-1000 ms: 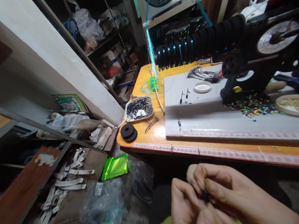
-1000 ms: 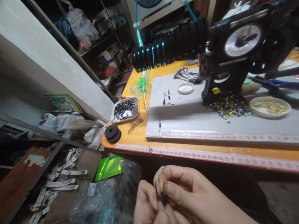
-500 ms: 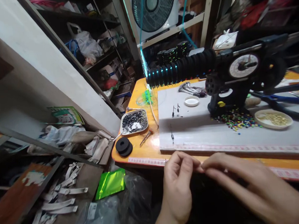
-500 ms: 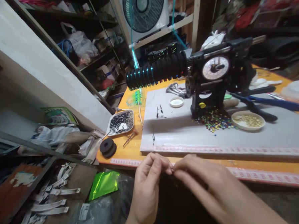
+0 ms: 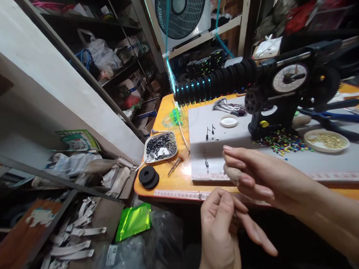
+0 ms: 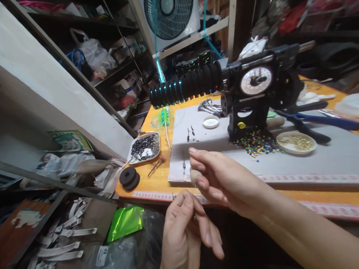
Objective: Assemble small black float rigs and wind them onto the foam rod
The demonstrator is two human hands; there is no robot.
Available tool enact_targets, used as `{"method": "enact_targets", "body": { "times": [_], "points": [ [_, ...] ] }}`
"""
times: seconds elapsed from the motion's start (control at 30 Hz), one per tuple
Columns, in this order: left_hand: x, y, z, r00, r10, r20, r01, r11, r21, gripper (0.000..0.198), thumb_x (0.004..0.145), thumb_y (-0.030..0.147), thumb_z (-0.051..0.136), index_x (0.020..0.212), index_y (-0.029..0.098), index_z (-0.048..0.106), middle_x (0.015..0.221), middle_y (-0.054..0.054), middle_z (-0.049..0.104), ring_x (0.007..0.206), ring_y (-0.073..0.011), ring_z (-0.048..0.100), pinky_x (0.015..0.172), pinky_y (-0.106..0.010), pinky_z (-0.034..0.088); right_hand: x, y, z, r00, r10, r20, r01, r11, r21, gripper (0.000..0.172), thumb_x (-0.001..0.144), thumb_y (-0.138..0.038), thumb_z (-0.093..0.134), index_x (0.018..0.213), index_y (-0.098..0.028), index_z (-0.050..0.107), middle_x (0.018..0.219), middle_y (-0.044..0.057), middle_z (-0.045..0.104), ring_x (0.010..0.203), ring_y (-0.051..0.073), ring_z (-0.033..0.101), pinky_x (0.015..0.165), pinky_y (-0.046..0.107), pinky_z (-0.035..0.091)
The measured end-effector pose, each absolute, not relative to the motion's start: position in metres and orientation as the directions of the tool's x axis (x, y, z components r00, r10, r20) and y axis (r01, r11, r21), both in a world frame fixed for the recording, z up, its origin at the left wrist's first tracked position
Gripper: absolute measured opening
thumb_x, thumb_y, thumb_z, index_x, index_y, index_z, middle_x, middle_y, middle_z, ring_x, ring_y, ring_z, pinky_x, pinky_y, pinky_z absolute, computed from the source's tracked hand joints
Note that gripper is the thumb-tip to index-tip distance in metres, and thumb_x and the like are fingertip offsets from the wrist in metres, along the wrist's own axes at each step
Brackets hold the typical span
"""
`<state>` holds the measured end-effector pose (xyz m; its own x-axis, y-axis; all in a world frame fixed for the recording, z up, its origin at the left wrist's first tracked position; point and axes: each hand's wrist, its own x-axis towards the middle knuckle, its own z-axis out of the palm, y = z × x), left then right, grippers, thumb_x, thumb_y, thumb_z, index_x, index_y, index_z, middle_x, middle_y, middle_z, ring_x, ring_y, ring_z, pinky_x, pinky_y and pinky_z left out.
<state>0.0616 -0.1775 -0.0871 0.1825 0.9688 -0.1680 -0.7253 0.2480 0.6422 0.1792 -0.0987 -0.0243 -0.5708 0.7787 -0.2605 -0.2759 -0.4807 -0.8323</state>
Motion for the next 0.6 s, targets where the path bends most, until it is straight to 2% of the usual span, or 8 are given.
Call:
{"method": "enact_targets", "body": {
  "times": [0.1, 0.3, 0.6],
  "points": [
    [0.063, -0.180, -0.092, 0.219, 0.967, -0.132, -0.775, 0.255, 0.578, 0.053, 0.085, 0.065, 0.087, 0.074, 0.017, 0.070, 0.034, 0.005, 0.055, 0.029, -0.0157, 0.061, 0.033, -0.017, 0.046, 0.178, -0.101, -0.024, -0.553, 0.788, -0.270, -0.312, -0.497, -0.810, 0.067, 0.074, -0.068, 0.088, 0.065, -0.024, 0.039, 0.042, -0.013, 0.033, 0.029, 0.001, 0.015, 0.029, 0.013, 0.018],
    [0.073, -0.189, -0.112, 0.134, 0.989, -0.058, -0.886, 0.146, 0.440, 0.044, 0.097, 0.055, 0.079, 0.079, 0.015, 0.076, 0.038, 0.001, 0.063, 0.034, -0.0198, 0.070, 0.033, -0.015, 0.049, 0.173, -0.104, -0.022, -0.547, 0.794, -0.266, -0.334, -0.498, -0.800, 0.062, 0.078, -0.063, 0.085, 0.067, -0.024, 0.040, 0.045, -0.011, 0.040, 0.030, 0.000, 0.014, 0.031, 0.013, 0.013],
    [0.079, -0.195, -0.127, 0.089, 0.996, -0.033, -0.909, 0.094, 0.405, 0.042, 0.097, 0.054, 0.079, 0.079, 0.016, 0.075, 0.038, 0.001, 0.064, 0.033, -0.0217, 0.070, 0.032, -0.018, 0.051, 0.173, -0.104, -0.025, -0.557, 0.785, -0.270, -0.316, -0.501, -0.805, 0.062, 0.079, -0.065, 0.084, 0.067, -0.024, 0.039, 0.046, -0.011, 0.042, 0.030, 0.000, 0.015, 0.031, 0.013, 0.011]
  ]
}}
